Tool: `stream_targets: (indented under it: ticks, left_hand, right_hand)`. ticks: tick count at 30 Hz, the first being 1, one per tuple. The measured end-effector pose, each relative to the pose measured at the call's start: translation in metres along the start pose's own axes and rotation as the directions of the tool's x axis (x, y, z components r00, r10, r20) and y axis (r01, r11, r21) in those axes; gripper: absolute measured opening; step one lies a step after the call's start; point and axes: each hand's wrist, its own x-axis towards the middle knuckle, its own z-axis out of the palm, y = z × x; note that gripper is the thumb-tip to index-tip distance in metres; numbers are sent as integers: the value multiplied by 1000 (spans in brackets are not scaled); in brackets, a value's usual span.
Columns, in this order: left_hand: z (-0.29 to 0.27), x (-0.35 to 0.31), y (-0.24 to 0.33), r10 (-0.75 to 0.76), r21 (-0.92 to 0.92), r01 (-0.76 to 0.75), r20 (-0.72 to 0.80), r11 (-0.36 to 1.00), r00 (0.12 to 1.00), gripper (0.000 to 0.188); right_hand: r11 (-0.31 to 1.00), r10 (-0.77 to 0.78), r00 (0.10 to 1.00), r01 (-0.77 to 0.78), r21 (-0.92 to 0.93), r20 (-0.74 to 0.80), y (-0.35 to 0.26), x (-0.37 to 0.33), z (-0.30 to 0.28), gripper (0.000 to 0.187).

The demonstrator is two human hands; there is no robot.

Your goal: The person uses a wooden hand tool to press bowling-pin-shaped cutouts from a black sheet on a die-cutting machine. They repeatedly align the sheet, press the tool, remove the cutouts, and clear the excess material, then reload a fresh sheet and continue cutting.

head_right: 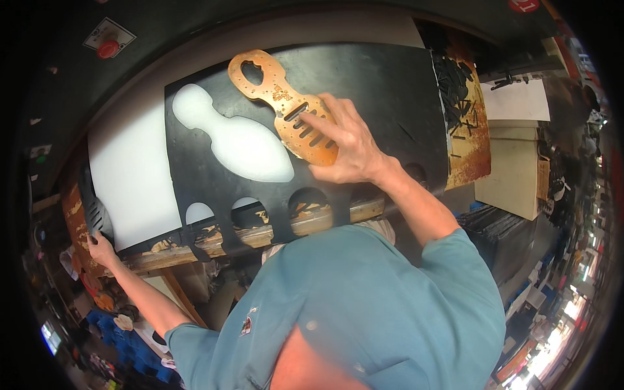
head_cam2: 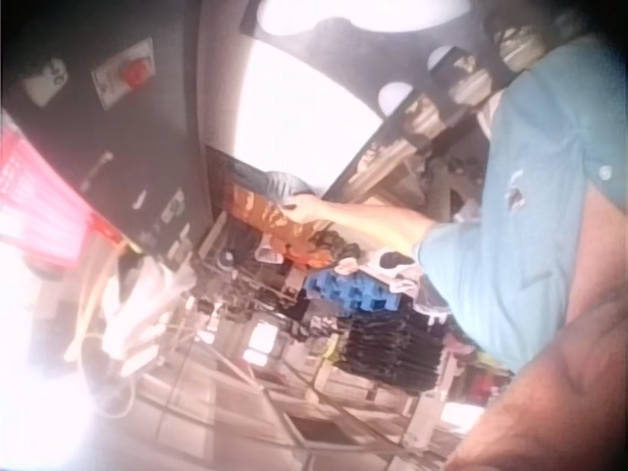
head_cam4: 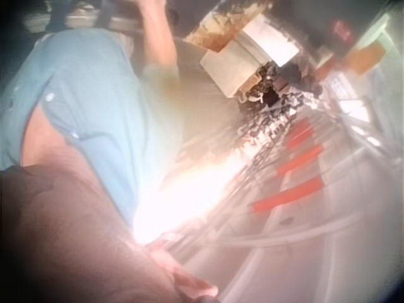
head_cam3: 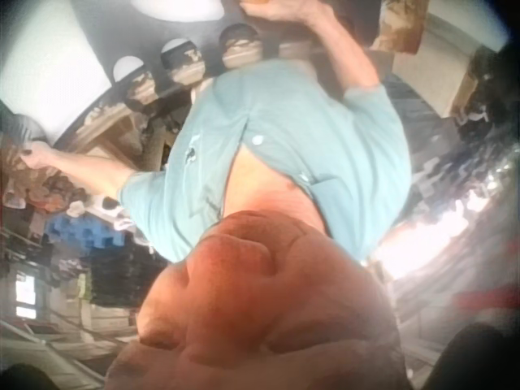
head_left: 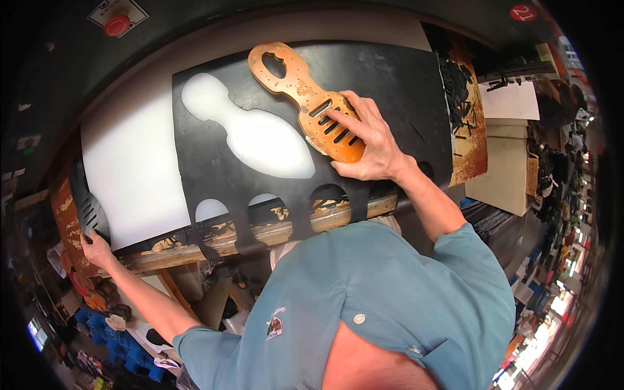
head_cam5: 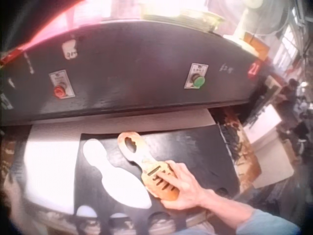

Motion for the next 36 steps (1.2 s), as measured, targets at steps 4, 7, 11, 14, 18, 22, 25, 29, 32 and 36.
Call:
stream_targets:
  ticks: [4,7,11,14,18,22,25,29,32,36]
  left_hand:
    - [6,-12,17,66,-158,-77,-75,984,995,63]
    - [7,-52,82,110,-536,-80,23,840,994,53]
    - [-21,-146,168,262,-755,-72,134,651,956,43]
    - [-62,-234,216,459,-842,-146,131,520,879,36]
    - [-124,-355,242,790,-938,-190,121,289,602,13]
    - [-115,-429,273,825,-848,-520,-220,103,520,21]
    - [-100,-443,272,812,-789,-597,-246,149,529,23]
    - [-88,-442,267,777,-767,-627,-308,138,548,21]
    - [-87,-440,265,766,-743,-656,-345,130,543,17]
    - [-92,-441,273,718,-740,-642,-334,201,611,11]
  right_hand:
    - [997,-71,996,73,-21,62,12,7,-5,79]
    - [989,-149,984,150,-5,96,21,13,-8,82]
    - [988,-151,974,152,8,171,27,9,-11,87]
    - [1000,-17,982,18,-3,191,27,-6,-12,91]
    - [999,-50,999,50,14,2,27,-28,-11,96]
    - [999,19,1000,-19,51,-3,32,-32,-4,93]
    - [998,-7,999,10,61,-37,32,-34,-3,88]
    - [998,-22,946,41,52,-323,14,-38,-26,60]
    - [995,-59,810,93,27,-584,-6,-30,-65,9]
    - [971,-235,748,147,-190,-620,-11,-11,-105,12]
